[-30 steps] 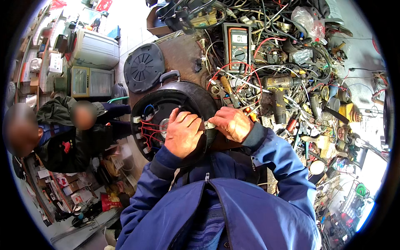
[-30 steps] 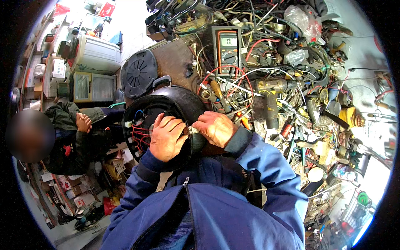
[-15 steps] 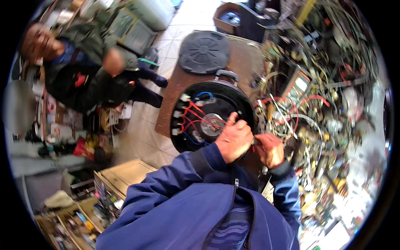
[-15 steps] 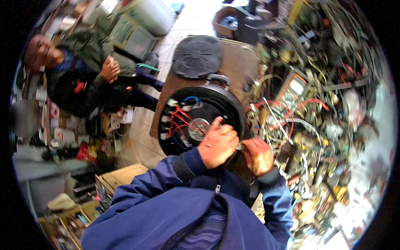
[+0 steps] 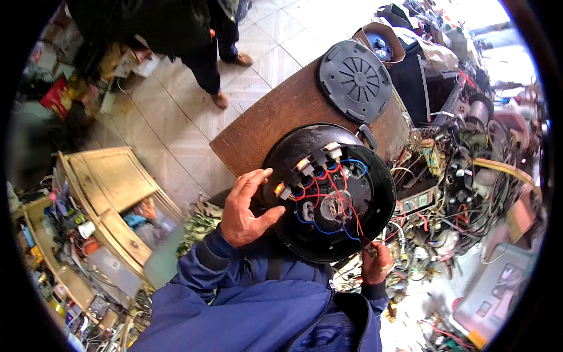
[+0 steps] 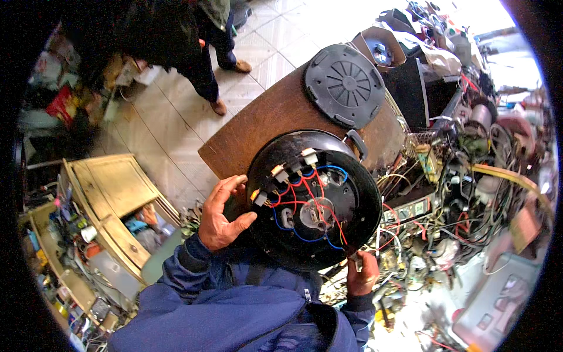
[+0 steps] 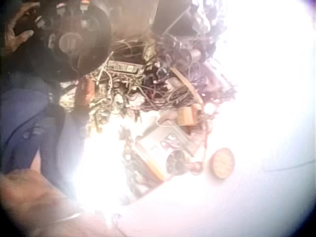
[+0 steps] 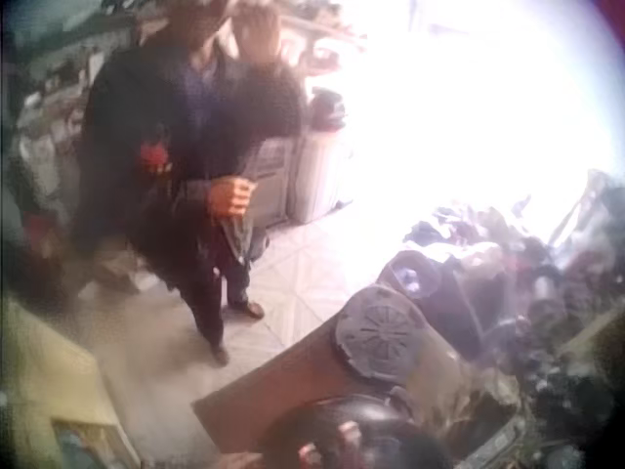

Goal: The person repairs a circular electronic device by connecting wires inside its casing. They use a multimeter to test the connections and then secure the casing with a power drill. The task involves handling wires, a multimeter, and a drill in a cluttered workshop environment.

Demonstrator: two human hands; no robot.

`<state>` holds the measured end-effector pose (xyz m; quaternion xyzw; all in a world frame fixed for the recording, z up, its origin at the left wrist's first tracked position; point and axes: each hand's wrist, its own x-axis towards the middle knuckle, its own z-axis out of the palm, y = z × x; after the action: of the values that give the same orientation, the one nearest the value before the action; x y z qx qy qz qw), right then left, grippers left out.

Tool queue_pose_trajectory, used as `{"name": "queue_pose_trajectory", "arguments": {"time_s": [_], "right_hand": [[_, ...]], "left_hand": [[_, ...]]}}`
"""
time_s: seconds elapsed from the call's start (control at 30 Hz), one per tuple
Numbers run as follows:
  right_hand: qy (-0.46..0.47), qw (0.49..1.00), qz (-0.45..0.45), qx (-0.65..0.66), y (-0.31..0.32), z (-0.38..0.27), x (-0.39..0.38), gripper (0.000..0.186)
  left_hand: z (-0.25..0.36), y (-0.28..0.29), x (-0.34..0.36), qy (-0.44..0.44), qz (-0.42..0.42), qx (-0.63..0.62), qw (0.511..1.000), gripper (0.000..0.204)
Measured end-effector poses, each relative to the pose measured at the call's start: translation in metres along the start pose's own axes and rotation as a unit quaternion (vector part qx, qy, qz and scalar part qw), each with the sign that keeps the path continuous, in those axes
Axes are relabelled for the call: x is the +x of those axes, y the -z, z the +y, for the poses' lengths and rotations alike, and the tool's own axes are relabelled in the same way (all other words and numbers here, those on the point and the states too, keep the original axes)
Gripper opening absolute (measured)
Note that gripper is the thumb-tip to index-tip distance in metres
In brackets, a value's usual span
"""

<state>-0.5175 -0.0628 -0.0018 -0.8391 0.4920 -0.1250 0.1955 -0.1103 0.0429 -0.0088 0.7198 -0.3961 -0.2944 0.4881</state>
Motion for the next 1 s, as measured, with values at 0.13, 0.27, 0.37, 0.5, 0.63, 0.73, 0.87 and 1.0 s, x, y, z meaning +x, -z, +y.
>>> {"name": "queue_pose_trajectory", "arguments": {"time_s": [0.13,0.27,0.37,0.5,0.63,0.73,0.87,1.0], "right_hand": [[-0.089,0.993,-0.047,-0.056,0.009,-0.004,-0.004,0.031],[-0.149,0.984,-0.082,-0.046,0.012,-0.027,0.012,0.031],[-0.106,0.989,-0.080,-0.071,0.010,-0.032,0.019,0.026],[-0.120,0.981,-0.105,-0.107,0.013,-0.040,0.026,0.028],[-0.128,0.979,-0.110,-0.112,0.013,-0.035,0.024,0.031],[-0.130,0.977,-0.111,-0.125,0.013,-0.032,0.022,0.033],[-0.141,0.976,-0.120,-0.117,0.013,-0.029,0.021,0.033],[-0.148,0.977,-0.114,-0.102,0.012,-0.031,0.020,0.032]], "left_hand": [[-0.029,-0.011,0.013,0.019,-0.099,-0.137,0.985,0.090],[-0.041,-0.011,0.036,-0.047,-0.112,-0.160,0.980,0.091],[-0.048,-0.012,0.051,-0.064,-0.124,-0.167,0.976,0.091],[-0.063,-0.012,0.054,-0.062,-0.157,-0.205,0.964,0.092],[-0.071,-0.011,0.053,-0.065,-0.155,-0.251,0.953,0.091],[-0.076,-0.014,0.047,-0.053,-0.145,-0.273,0.950,0.089],[-0.081,-0.018,0.041,-0.051,-0.143,-0.286,0.946,0.087],[-0.081,-0.015,0.045,-0.084,-0.131,-0.239,0.959,0.084]]}}
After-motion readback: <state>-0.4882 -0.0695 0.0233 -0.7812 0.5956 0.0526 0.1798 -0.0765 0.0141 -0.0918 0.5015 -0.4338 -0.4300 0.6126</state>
